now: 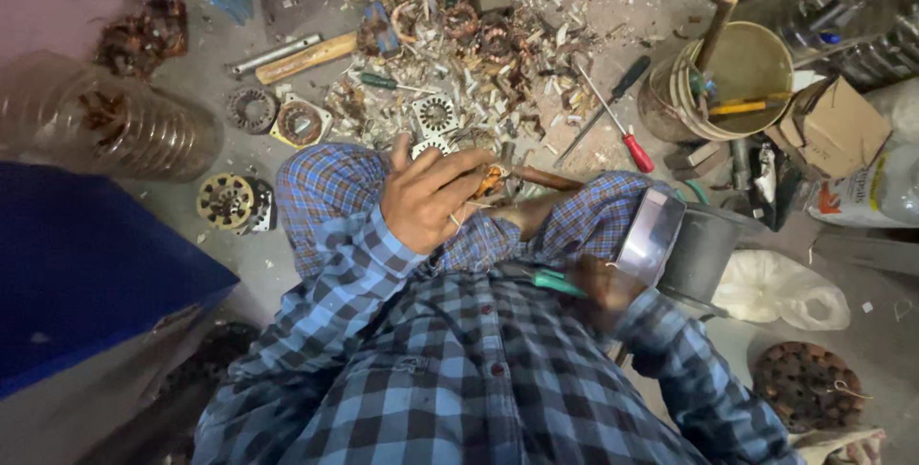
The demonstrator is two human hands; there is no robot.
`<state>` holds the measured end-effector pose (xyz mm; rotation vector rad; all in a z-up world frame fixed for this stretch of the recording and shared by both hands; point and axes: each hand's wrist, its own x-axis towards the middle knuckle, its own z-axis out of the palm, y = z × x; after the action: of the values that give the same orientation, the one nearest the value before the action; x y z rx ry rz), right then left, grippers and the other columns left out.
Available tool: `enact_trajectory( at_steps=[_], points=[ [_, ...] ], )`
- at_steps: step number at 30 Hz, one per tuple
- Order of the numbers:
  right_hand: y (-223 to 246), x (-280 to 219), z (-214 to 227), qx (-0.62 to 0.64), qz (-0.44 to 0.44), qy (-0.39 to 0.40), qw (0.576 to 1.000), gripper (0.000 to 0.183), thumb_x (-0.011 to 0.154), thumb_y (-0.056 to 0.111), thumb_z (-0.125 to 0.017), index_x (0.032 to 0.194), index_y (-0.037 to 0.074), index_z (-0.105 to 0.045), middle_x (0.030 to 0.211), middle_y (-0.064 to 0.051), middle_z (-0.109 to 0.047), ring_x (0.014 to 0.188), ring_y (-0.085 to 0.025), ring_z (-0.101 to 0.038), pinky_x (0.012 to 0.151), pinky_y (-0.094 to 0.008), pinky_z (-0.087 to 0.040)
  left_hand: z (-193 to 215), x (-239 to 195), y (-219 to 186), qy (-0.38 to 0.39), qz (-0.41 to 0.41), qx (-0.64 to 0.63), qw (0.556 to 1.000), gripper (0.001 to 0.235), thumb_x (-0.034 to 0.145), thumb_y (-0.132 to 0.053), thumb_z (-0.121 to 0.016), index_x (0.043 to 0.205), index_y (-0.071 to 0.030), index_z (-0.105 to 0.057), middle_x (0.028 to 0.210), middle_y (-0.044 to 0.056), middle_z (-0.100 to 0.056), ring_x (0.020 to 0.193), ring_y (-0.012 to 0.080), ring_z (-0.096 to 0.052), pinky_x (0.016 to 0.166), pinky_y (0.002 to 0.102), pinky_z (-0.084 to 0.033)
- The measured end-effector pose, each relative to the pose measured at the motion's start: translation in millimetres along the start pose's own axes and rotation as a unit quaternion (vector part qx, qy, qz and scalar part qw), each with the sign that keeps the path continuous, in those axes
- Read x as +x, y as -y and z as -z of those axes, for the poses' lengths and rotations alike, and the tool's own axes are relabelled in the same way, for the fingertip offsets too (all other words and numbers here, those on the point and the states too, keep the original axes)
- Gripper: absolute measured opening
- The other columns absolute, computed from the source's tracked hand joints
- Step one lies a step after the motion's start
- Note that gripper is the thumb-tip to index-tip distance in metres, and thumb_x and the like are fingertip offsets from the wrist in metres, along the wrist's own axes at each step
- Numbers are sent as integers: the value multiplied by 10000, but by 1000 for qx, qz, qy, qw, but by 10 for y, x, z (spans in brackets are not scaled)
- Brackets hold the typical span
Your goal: The person extracts copper wire from metal motor stators using pliers and a screwdriver while sitting on the floor.
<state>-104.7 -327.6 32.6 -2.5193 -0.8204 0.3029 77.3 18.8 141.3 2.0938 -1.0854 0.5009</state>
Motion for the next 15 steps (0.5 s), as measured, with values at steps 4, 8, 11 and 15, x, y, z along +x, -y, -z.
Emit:
enact_trajectory(
  at_steps=[4, 8, 11, 15],
  points=[
    [314, -43, 507, -112, -252, 159, 948, 621, 692, 161, -735, 1293, 313, -692, 1154, -155, -590, 917, -313, -661, 772, -474, -532, -50, 38, -38, -14, 18, -17, 1000, 251, 881, -282, -820, 1058, -126, -736, 1320, 8, -667, 983, 193, -644, 1106, 540, -303],
    [565, 121, 1081, -93, -224, 2, 970, 603, 742, 179, -762, 1328, 277, -661, 1301, -131, -588, 1067, -361, -611, 874, -502, -500, -97, 75, -46, 8, 19, -11, 1000, 237, 871, -294, -803, 1034, -131, -748, 1338, 14, -678, 977, 201, -640, 1096, 547, -288],
    [781, 332, 1283, -45, -157, -168, 972, 625, 747, 134, -757, 1352, 226, -632, 1442, -159, -539, 1210, -391, -559, 991, -513, -471, -145, 107, -105, 4, 11, 19, 1000, 184, 870, -287, -776, 1001, -160, -750, 1321, -8, -680, 976, 191, -652, 1128, 609, -226],
    [975, 602, 1333, -115, -169, -238, 949, 717, 710, 97, -748, 1403, 194, -592, 1466, -228, -466, 1309, -448, -487, 1125, -648, -349, -178, 177, -180, -3, 6, 26, 1000, 145, 912, -307, -763, 986, -185, -739, 1300, -19, -669, 1001, 176, -667, 1134, 635, -183]
  ],
)
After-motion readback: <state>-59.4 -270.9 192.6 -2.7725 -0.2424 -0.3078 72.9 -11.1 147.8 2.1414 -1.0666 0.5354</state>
